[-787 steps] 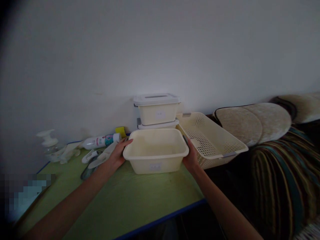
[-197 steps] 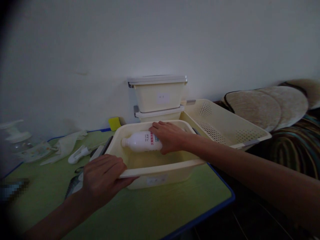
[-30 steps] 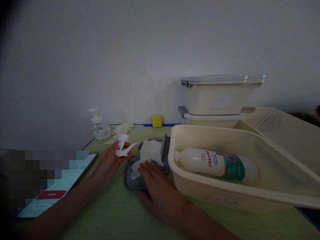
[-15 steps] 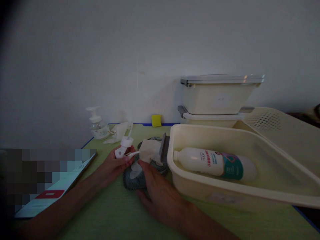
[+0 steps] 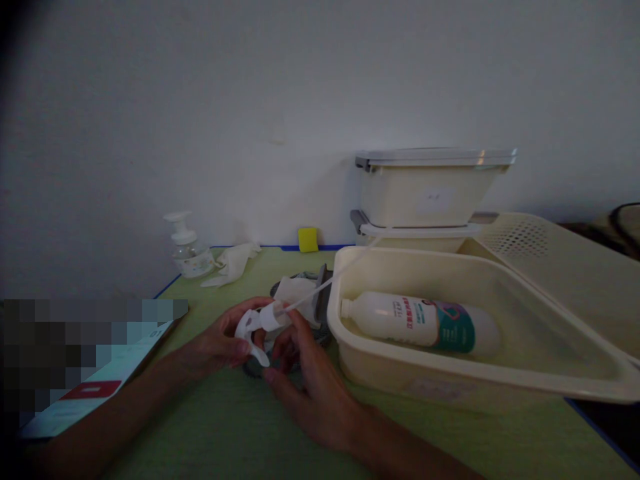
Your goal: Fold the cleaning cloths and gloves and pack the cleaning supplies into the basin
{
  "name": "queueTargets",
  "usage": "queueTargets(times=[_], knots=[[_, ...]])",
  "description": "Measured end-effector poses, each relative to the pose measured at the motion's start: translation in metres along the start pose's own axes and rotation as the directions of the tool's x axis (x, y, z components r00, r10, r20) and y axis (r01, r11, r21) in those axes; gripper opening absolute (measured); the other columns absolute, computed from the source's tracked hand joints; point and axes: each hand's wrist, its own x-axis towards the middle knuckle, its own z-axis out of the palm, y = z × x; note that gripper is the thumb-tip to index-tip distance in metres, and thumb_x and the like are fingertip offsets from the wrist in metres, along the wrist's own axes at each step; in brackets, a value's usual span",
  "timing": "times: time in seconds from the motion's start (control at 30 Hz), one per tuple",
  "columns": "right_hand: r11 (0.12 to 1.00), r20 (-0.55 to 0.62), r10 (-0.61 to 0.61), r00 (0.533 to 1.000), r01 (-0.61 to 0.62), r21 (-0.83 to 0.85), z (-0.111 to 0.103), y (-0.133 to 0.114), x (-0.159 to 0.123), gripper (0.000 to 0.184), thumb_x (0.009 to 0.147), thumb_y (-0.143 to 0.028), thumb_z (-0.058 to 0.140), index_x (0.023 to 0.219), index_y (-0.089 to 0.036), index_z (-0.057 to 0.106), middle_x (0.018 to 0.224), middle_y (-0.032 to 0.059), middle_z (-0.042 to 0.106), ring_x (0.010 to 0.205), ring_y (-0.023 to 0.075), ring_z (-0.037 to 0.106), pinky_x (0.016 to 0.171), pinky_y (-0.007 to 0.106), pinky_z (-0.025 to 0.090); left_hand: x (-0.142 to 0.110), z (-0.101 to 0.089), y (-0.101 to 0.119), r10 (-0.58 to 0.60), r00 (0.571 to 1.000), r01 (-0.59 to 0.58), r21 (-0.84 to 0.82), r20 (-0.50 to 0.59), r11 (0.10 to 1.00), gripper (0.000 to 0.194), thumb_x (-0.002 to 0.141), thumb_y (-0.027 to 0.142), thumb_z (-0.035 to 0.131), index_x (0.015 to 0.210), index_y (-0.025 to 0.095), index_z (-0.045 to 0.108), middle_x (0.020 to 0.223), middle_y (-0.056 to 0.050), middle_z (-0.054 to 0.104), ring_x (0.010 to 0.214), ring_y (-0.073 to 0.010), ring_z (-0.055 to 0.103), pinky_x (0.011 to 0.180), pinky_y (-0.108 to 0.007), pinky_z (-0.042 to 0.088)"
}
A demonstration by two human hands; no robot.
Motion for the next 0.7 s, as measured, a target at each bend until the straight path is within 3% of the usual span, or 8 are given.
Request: queueTargets(times=[0.27, 0.5, 0.63, 0.7], knots=[[0.965, -0.001, -0.097, 0.995, 0.095, 0.243, 0.002, -0.009, 0.001, 0.059, 0.081, -0.012, 0.048, 0.129, -0.028, 0.018, 0.083, -0.0003, 0.048, 0.074, 0.0114, 0.048, 0.069, 0.029, 0.042, -0.002, 0.003, 0.006, -0.033, 0.999, 0.032, 0.086, 0.000, 0.996, 0.056, 0.054, 0.027, 0.081, 0.104, 0.019, 0.058, 0.058, 0.002, 0.060, 0.043, -0.0064, 0.049, 0.038, -0.013, 0.033], [0.971, -0.026, -0.088, 0.996, 0.092, 0.222, 0.002, -0.019, 0.000, 0.044, 0.082, -0.012, 0.048, 0.120, -0.027, 0.030, 0.080, -0.0014, 0.048, 0.071, 0.0111, 0.048, 0.067, 0.027, 0.042, -0.002, -0.002, 0.004, -0.067, 0.998, 0.069, 0.111, -0.019, 0.991, 0.067, 0.046, 0.025, 0.084, 0.107, 0.019, 0.057, 0.069, -0.001, 0.064, 0.052, -0.0110, 0.056, 0.047, -0.018, 0.042], [0.988, -0.083, -0.038, 0.996, 0.050, 0.149, -0.003, -0.025, 0.002, 0.017, 0.089, -0.022, 0.042, 0.105, -0.023, 0.048, 0.080, 0.0010, 0.051, 0.071, 0.0122, 0.051, 0.066, 0.027, 0.044, -0.002, 0.000, 0.003, -0.056, 0.998, 0.058, 0.094, -0.020, 0.994, 0.052, 0.043, 0.024, 0.085, 0.090, 0.017, 0.063, 0.067, -0.001, 0.065, 0.053, -0.0115, 0.057, 0.046, -0.017, 0.041], [0.989, -0.095, -0.018, 0.995, 0.032, 0.141, -0.005, -0.027, 0.002, 0.020, 0.092, -0.029, 0.037, 0.104, -0.022, 0.052, 0.080, 0.0016, 0.052, 0.070, 0.0122, 0.052, 0.067, 0.028, 0.045, -0.002, 0.001, 0.002, -0.058, 0.998, 0.061, 0.093, -0.035, 0.994, 0.044, 0.043, 0.027, 0.085, 0.080, 0.015, 0.065, 0.066, -0.001, 0.065, 0.055, -0.0120, 0.057, 0.048, -0.018, 0.042]])
